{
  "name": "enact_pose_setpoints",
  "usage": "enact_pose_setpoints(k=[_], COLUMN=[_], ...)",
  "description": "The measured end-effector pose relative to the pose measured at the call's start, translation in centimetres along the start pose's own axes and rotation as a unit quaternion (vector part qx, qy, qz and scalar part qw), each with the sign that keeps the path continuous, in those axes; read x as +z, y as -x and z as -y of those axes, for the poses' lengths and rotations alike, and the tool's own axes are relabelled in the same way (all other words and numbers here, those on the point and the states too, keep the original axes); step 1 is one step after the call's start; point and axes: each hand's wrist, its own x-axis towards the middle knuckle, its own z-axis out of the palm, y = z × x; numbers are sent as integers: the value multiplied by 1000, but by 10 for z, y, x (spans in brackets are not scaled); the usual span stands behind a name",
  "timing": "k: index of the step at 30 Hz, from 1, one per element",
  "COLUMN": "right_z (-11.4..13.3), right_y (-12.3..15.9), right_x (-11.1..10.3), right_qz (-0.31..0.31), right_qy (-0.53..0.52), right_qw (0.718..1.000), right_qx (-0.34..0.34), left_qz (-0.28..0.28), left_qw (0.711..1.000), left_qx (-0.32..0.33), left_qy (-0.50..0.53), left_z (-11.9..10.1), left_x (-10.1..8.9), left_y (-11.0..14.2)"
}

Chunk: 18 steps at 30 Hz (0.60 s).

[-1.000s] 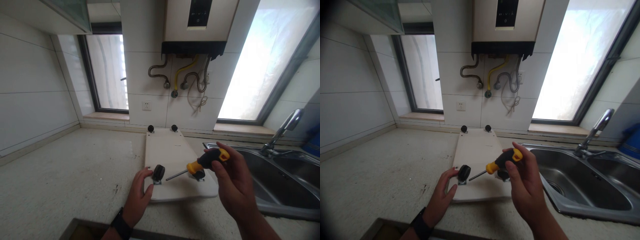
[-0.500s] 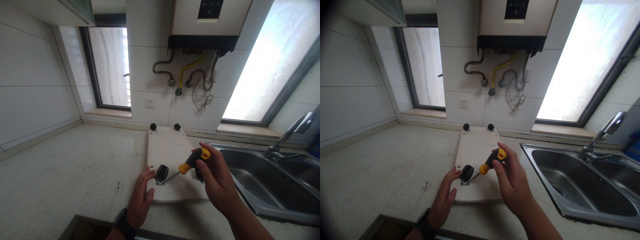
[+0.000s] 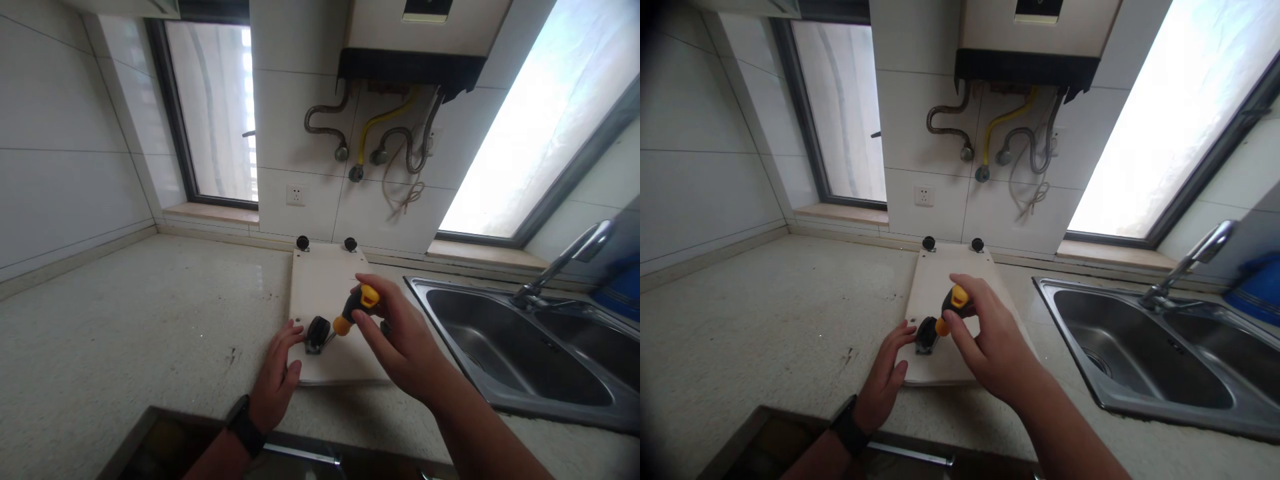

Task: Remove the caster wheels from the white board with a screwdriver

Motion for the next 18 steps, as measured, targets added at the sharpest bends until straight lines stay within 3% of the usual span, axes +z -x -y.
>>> enact_pose_setpoints(k=[4, 12, 18], right_z=[13, 19, 20], right_y=[-10, -23, -27], right_x=[0, 5, 2], right_qz=[23, 25, -3], right_qy=[44, 95, 30], right_qw=[999, 993, 995], right_qx=[-14, 65, 91], left_qz=[-11, -11, -16], left_qw=[1000, 999, 998], left_qx=[12, 46, 47], left_qy=[-4, -23, -26], left_z=[0, 1, 0], left_x=[0, 0, 0], left_y=[2, 0, 1])
